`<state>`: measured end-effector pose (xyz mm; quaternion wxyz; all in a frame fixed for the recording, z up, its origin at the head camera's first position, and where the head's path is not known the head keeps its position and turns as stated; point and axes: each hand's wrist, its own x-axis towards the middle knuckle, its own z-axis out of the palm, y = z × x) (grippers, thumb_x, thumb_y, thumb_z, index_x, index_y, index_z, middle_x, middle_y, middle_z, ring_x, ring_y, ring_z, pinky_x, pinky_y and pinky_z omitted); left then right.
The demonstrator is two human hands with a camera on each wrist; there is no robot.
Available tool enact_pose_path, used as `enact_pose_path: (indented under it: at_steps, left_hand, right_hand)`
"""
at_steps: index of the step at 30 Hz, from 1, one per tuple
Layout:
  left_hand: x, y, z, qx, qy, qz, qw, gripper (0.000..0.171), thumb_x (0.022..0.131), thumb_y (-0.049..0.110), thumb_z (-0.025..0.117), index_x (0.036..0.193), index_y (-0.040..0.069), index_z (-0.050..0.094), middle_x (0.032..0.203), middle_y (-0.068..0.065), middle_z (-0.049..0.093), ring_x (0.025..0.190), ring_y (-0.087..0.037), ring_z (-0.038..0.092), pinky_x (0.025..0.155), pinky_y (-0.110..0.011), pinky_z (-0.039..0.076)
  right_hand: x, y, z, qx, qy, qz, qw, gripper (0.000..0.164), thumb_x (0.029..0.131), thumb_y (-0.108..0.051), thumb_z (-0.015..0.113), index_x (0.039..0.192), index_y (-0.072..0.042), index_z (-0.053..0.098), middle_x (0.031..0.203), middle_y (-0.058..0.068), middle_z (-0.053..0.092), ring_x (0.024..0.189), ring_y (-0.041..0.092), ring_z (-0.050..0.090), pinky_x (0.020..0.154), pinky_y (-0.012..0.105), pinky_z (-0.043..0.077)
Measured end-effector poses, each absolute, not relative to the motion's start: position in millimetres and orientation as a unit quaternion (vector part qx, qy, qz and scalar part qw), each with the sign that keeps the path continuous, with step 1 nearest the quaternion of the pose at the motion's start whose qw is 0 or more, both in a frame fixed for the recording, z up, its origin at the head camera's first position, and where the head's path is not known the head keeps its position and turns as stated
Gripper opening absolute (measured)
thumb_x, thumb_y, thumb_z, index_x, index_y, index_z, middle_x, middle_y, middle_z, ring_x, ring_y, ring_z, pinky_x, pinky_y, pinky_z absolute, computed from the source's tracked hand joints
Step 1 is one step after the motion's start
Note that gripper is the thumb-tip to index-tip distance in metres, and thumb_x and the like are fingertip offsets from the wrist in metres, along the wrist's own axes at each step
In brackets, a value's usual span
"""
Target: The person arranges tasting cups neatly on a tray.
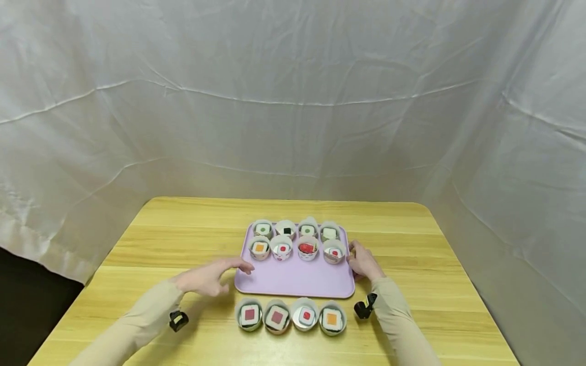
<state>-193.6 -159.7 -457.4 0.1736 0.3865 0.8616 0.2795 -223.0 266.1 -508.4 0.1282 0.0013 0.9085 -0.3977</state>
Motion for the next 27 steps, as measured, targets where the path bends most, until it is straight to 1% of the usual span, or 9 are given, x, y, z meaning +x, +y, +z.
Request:
enact_pose_path:
  at_steps: [3,6,10,14,19,27]
  left_hand:
    - [-188,-159,-454,0.394,0.849,0.274,0.221,0.076,0.067,-0.013,0.064,0.140,0.002,0.049,0.144,-0.013,0.055,0.136,-0.034,0.051,0.117,-0.054,0.039]
    - [-182,-155,-450,0.386,0.853,0.247,0.250,0.081,0.066,-0.013,0.069,0.142,0.007,0.047,0.148,-0.009,0.051,0.141,-0.033,0.046,0.119,-0.054,0.037]
    - [-174,-146,-447,0.369,0.864,0.210,0.271,0.087,0.065,-0.003,0.081,0.143,0.016,0.046,0.149,-0.003,0.047,0.141,-0.027,0.044,0.118,-0.051,0.039]
    - [-169,-138,-447,0.375,0.865,0.196,0.267,0.092,0.063,0.009,0.090,0.144,0.016,0.046,0.145,-0.001,0.050,0.136,-0.021,0.048,0.116,-0.044,0.042]
    - [-164,-130,-452,0.397,0.868,0.168,0.247,0.097,0.060,0.026,0.095,0.143,0.015,0.045,0.142,0.001,0.052,0.135,-0.017,0.048,0.118,-0.039,0.041]
    - [-156,-119,-459,0.424,0.869,0.131,0.219,0.097,0.058,0.035,0.097,0.137,0.012,0.047,0.133,0.004,0.053,0.127,-0.009,0.050,0.115,-0.027,0.042]
  right_hand:
    - [-223,266,-509,-0.001,0.909,-0.398,0.126,0.029,0.096,0.000,0.049,0.124,0.008,0.044,0.085,0.018,0.055,0.059,0.021,0.061,0.048,0.035,0.057]
    - [-223,266,-509,-0.005,0.910,-0.397,0.123,0.028,0.096,0.001,0.049,0.123,0.008,0.044,0.084,0.017,0.055,0.058,0.021,0.061,0.047,0.035,0.057]
    - [-222,266,-509,-0.007,0.910,-0.398,0.119,0.028,0.096,0.001,0.049,0.122,0.008,0.045,0.082,0.016,0.055,0.057,0.020,0.060,0.047,0.034,0.056]
    - [-222,266,-509,-0.007,0.910,-0.398,0.117,0.027,0.095,0.001,0.049,0.122,0.008,0.045,0.082,0.016,0.055,0.057,0.020,0.060,0.047,0.034,0.056]
    - [-221,266,-508,-0.003,0.910,-0.398,0.121,0.028,0.096,0.001,0.049,0.122,0.007,0.045,0.084,0.017,0.054,0.058,0.021,0.060,0.047,0.034,0.056]
    - [-221,265,-509,-0.002,0.908,-0.400,0.124,0.027,0.097,0.001,0.049,0.123,0.007,0.044,0.087,0.020,0.054,0.062,0.023,0.061,0.049,0.035,0.058]
